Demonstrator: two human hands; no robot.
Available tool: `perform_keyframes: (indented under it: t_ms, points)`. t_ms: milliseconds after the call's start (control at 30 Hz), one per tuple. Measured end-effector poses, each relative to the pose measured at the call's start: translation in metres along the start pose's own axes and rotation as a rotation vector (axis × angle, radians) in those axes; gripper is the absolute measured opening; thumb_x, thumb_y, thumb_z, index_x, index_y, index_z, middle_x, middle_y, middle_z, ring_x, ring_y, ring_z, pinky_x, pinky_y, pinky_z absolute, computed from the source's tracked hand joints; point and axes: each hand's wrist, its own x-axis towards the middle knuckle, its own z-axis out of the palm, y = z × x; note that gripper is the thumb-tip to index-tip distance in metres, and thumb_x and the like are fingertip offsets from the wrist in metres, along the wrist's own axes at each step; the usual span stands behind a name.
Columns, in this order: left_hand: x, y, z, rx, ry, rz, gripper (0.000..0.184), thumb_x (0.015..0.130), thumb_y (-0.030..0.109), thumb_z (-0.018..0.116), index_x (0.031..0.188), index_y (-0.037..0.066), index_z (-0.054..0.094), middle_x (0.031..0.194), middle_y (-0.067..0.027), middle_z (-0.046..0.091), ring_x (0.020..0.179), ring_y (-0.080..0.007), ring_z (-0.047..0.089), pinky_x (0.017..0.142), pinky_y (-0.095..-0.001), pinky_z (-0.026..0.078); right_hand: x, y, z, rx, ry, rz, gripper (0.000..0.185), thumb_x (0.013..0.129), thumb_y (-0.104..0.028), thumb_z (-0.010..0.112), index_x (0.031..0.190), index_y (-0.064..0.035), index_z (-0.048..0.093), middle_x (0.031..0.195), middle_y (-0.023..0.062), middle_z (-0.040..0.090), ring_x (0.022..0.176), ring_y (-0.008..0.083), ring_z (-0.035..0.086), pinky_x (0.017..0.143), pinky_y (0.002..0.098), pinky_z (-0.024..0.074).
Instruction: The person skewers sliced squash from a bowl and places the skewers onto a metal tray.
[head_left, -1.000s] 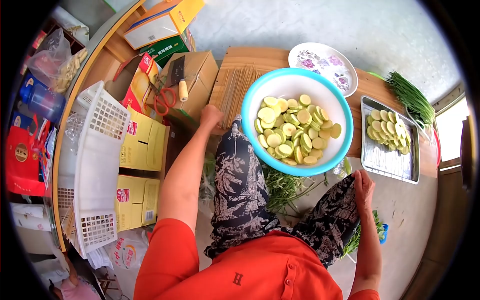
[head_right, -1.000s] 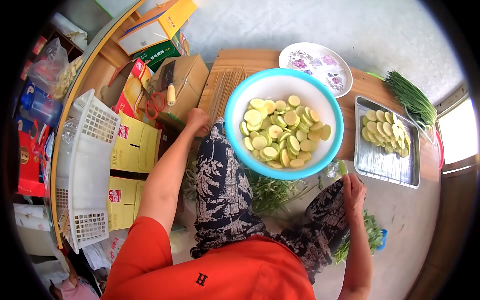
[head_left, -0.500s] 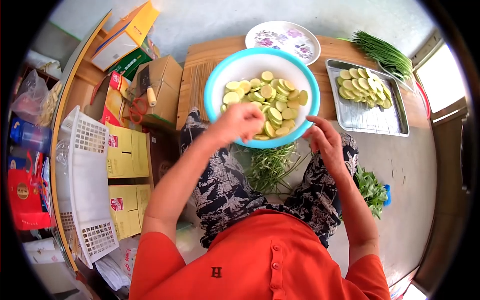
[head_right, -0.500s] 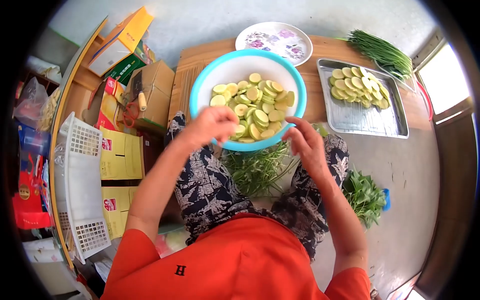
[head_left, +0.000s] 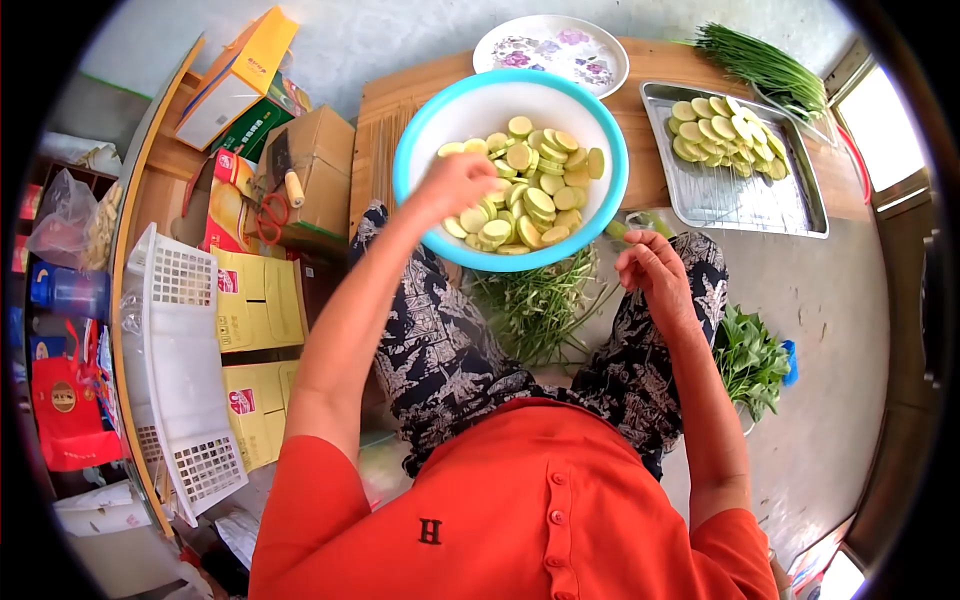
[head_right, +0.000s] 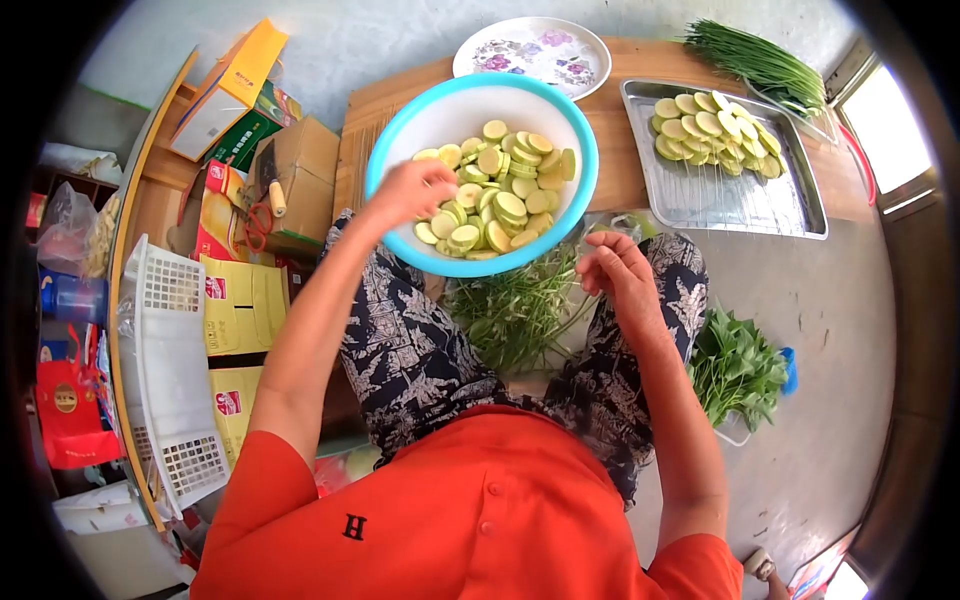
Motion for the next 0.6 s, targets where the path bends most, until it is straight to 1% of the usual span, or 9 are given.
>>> perform_keyframes:
  t_ms: [67, 167, 233, 300, 367, 433, 500, 567, 600]
  points:
    - [0.023, -0.022, -0.021, 0.082, 0.092, 0.001, 0.019, 0.083, 0.019, 0.066, 0.095, 0.004, 0.067, 0.080, -0.0057, 0.067, 0.059, -0.0105, 0.061, 0.053, -0.0254, 0.051, -0.001, -0.003, 0.001, 0.019, -0.037, 0.013, 0.023, 0.100, -0.015, 0.043, 0.117, -0.0017, 0.050, 0.090, 0.0077, 0.064, 0.070, 0.0109, 0.057, 0.065, 0.0238, 0.0459]
    - [0.035, -0.033, -0.019, 0.134, 0.117, -0.009, 0.018, 0.083, 0.018, 0.065, 0.093, 0.003, 0.067, 0.077, -0.0059, 0.067, 0.059, -0.0106, 0.062, 0.054, -0.0256, 0.051, 0.001, -0.004, 0.004, 0.001, -0.074, -0.008, 0.024, 0.100, -0.015, 0.042, 0.117, -0.0001, 0.050, 0.088, 0.0085, 0.064, 0.069, 0.0111, 0.057, 0.065, 0.0241, 0.0465]
    - [0.041, -0.041, 0.000, 0.192, 0.092, 0.116, 0.017, 0.082, 0.017, 0.065, 0.092, 0.003, 0.067, 0.076, -0.0068, 0.067, 0.058, -0.0115, 0.062, 0.055, -0.0269, 0.051, 0.003, -0.001, 0.004, -0.023, -0.062, -0.006, 0.027, 0.101, -0.014, 0.042, 0.120, 0.0019, 0.050, 0.085, 0.0084, 0.065, 0.066, 0.0106, 0.056, 0.063, 0.0234, 0.0466]
    - [0.041, -0.033, 0.022, 0.289, 0.107, 0.175, 0.014, 0.081, 0.015, 0.065, 0.088, 0.003, 0.067, 0.078, -0.0098, 0.067, 0.071, -0.0189, 0.066, 0.066, -0.0315, 0.051, 0.002, -0.003, 0.005, -0.068, -0.067, -0.020, 0.029, 0.101, -0.016, 0.041, 0.122, 0.0025, 0.050, 0.080, 0.0076, 0.064, 0.061, 0.0098, 0.055, 0.060, 0.0218, 0.0457]
    - [0.044, -0.028, 0.045, 0.311, 0.097, 0.252, 0.015, 0.080, 0.016, 0.067, 0.087, 0.003, 0.066, 0.083, -0.0114, 0.067, 0.078, -0.0238, 0.065, 0.070, -0.0349, 0.050, -0.001, -0.009, 0.009, -0.072, -0.050, -0.008, 0.031, 0.101, -0.017, 0.041, 0.124, 0.0023, 0.051, 0.076, 0.0062, 0.064, 0.058, 0.0086, 0.053, 0.057, 0.0205, 0.0442]
    - [0.042, -0.016, 0.065, 0.377, 0.106, 0.318, 0.019, 0.079, 0.022, 0.070, 0.089, 0.005, 0.067, 0.087, -0.0112, 0.065, 0.082, -0.0255, 0.064, 0.072, -0.0382, 0.050, -0.001, -0.010, 0.010, -0.125, -0.071, 0.006, 0.032, 0.102, -0.020, 0.042, 0.124, -0.0002, 0.052, 0.074, 0.0060, 0.063, 0.057, 0.0088, 0.051, 0.056, 0.0201, 0.0420]
    - [0.045, -0.007, 0.084, 0.692, 0.137, 0.406, 0.030, 0.076, 0.032, 0.073, 0.091, 0.006, 0.067, 0.091, -0.0107, 0.063, 0.092, -0.0266, 0.061, 0.079, -0.0411, 0.049, -0.001, -0.010, 0.012, -0.140, -0.072, -0.014, 0.032, 0.102, -0.020, 0.042, 0.124, 0.0000, 0.053, 0.072, 0.0054, 0.062, 0.055, 0.0081, 0.050, 0.053, 0.0195, 0.0403]
    - [0.054, -0.006, 0.099, 0.877, 0.093, 0.365, 0.041, 0.073, 0.040, 0.075, 0.091, 0.004, 0.067, 0.097, -0.0118, 0.061, 0.102, -0.0279, 0.056, 0.086, -0.0418, 0.047, -0.004, -0.014, 0.015, -0.170, -0.038, 0.008, 0.031, 0.102, -0.017, 0.040, 0.123, 0.0014, 0.053, 0.071, 0.0052, 0.063, 0.053, 0.0070, 0.050, 0.051, 0.0197, 0.0408]
    - [0.054, 0.000, 0.104, 0.904, 0.034, 0.282, 0.047, 0.070, 0.043, 0.076, 0.091, 0.002, 0.067, 0.105, -0.0138, 0.059, 0.108, -0.0298, 0.052, 0.090, -0.0426, 0.044, -0.004, -0.012, 0.014, -0.184, -0.052, -0.011, 0.031, 0.102, -0.016, 0.040, 0.122, 0.0013, 0.054, 0.071, 0.0052, 0.063, 0.053, 0.0068, 0.049, 0.051, 0.0199, 0.0403]
